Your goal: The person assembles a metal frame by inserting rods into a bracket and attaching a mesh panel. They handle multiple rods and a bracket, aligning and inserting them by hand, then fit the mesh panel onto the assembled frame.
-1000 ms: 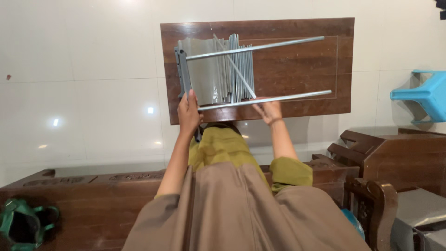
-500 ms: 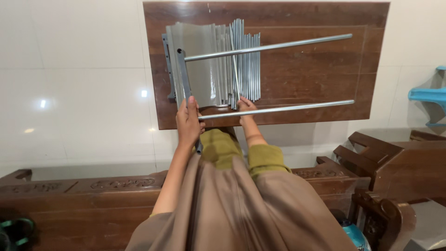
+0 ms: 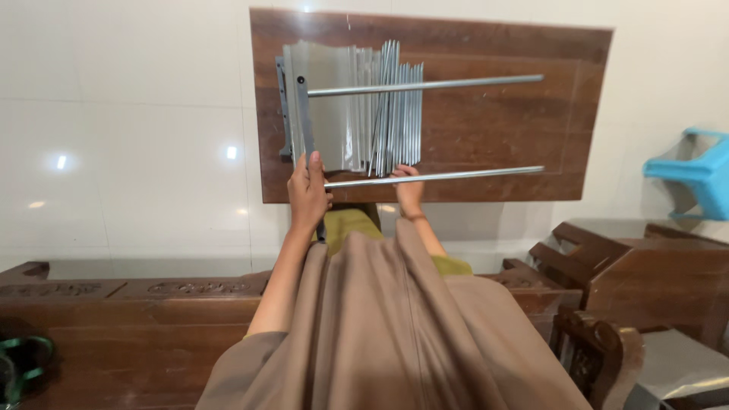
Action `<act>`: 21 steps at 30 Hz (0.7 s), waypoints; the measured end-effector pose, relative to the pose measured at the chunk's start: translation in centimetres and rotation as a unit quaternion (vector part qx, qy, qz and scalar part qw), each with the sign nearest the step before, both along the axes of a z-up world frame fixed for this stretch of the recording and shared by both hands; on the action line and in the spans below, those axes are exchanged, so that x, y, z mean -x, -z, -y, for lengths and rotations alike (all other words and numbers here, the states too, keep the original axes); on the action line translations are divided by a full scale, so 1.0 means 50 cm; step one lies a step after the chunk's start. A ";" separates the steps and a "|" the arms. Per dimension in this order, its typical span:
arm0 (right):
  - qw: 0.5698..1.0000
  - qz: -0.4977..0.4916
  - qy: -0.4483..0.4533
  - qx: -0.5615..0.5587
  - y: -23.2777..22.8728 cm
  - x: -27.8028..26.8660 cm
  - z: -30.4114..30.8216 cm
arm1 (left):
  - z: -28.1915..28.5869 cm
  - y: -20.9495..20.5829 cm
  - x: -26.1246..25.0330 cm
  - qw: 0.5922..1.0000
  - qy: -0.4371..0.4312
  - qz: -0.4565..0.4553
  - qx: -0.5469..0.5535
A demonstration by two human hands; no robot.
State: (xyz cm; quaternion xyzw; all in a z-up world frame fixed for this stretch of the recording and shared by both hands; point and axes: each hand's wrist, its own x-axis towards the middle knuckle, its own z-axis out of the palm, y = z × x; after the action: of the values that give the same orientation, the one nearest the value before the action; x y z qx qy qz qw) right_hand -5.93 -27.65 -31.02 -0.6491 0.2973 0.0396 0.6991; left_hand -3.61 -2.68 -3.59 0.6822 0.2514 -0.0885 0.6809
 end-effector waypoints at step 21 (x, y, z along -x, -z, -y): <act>0.649 0.492 -0.308 0.492 -0.706 -0.024 -0.182 | -0.016 -0.064 0.014 0.992 -0.026 0.116 -0.044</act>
State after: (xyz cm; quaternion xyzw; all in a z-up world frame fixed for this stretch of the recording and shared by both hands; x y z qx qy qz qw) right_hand -4.72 -18.56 4.26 -0.8761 -0.3316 -0.2249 0.2683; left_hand -4.29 -1.86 -0.41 0.7105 0.1916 0.0199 0.6768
